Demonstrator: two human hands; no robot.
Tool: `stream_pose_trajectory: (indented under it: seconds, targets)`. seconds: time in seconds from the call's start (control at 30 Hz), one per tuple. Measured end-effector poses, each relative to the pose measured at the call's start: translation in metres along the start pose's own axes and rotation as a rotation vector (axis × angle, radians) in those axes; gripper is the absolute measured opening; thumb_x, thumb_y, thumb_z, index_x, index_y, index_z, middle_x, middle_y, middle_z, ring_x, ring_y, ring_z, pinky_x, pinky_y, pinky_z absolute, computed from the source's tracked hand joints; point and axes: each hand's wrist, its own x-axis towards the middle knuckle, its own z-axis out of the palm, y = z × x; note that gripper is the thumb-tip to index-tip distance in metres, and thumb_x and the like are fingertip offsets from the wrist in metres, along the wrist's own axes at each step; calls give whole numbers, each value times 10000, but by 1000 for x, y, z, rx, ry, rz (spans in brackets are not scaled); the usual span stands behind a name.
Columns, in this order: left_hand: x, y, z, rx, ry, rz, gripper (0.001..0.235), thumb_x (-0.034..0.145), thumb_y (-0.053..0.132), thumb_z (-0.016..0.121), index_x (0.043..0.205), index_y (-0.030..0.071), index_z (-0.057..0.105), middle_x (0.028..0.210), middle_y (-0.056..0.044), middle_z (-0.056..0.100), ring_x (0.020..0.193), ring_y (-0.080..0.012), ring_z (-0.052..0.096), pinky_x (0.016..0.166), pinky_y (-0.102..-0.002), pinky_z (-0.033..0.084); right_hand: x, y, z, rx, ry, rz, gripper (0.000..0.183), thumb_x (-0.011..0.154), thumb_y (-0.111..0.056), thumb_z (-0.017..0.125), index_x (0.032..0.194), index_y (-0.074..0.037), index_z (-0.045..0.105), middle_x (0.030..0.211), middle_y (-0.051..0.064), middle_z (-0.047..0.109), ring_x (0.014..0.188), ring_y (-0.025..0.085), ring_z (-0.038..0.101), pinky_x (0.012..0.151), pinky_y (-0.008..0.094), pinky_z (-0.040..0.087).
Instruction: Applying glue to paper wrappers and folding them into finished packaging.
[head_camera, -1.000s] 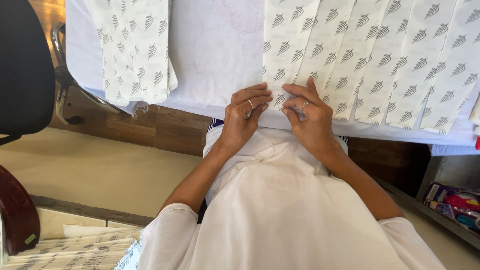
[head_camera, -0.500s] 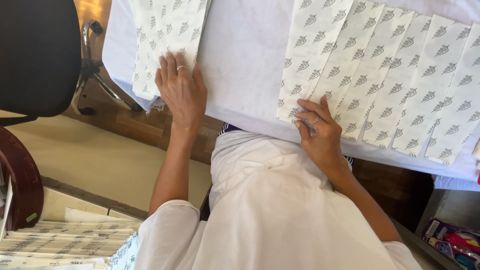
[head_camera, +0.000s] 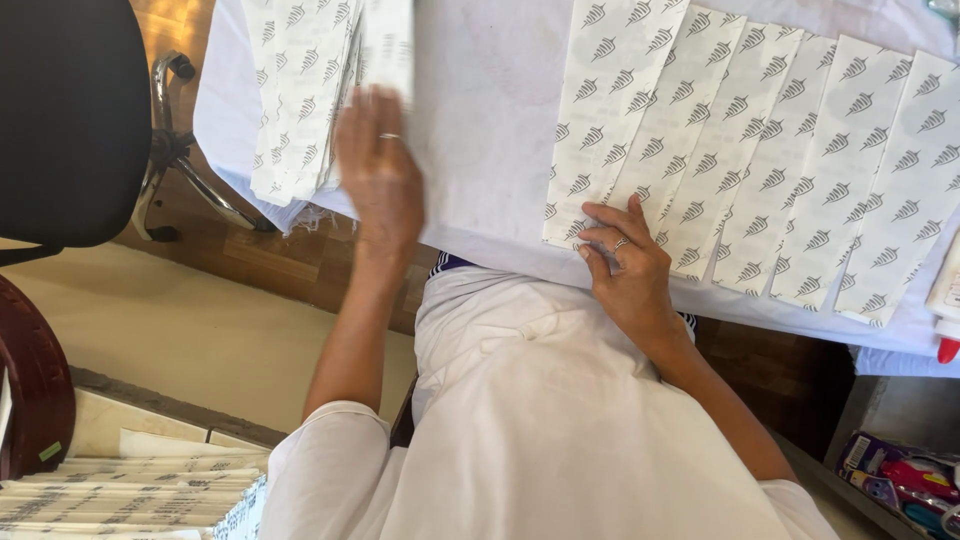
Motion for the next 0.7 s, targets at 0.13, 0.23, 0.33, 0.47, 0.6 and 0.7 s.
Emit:
stream_pose_trajectory:
  seconds: [0.13,0.23,0.33,0.47,0.6,0.7]
  targets:
    - [-28,56,3,-375,-137,114,379,939,-69,580,1311,-92,649,1307,-299,638,1287,-471,558,1126,-500,428,0,1,-1,20,-10,-6,127,902,60,762,1024,31,753,1258,169,710,1235,340,656,1266,502,228]
    - [-48,90,6,-467,-310,55,363,987,-1,575,1337,-83,628,1367,-341,584,1343,-507,489,1146,-579,392,-2,5,1,-10,-20,-11,142,908,64,754,1045,28,745,1281,144,700,1250,331,648,1266,503,238]
    - [-51,102,-1,-427,-348,66,417,1038,172,606,1357,-98,602,1442,-340,527,1416,-494,420,1184,-597,321,-3,6,2,-16,-25,-19,140,915,50,753,1051,20,739,1299,135,692,1269,319,637,1272,494,231]
    - [-36,109,-22,-470,-400,26,562,993,334,694,1321,-116,624,1425,-368,520,1418,-514,399,1180,-611,323,-1,3,2,-2,-14,-34,136,919,55,749,1051,24,738,1305,136,687,1268,322,638,1279,482,222]
    - [-45,107,-19,-516,-421,61,424,1038,210,619,1351,-76,620,1454,-350,506,1434,-503,386,1182,-593,327,-2,3,2,-29,-15,-49,135,924,58,746,1055,28,737,1313,138,684,1265,316,641,1283,472,220]
    - [-47,102,-21,-588,-408,59,390,1044,156,608,1387,-30,609,1486,-317,496,1454,-481,377,1203,-574,308,-3,3,2,-59,-24,-68,143,923,64,742,1063,34,733,1327,138,678,1273,312,638,1287,467,217]
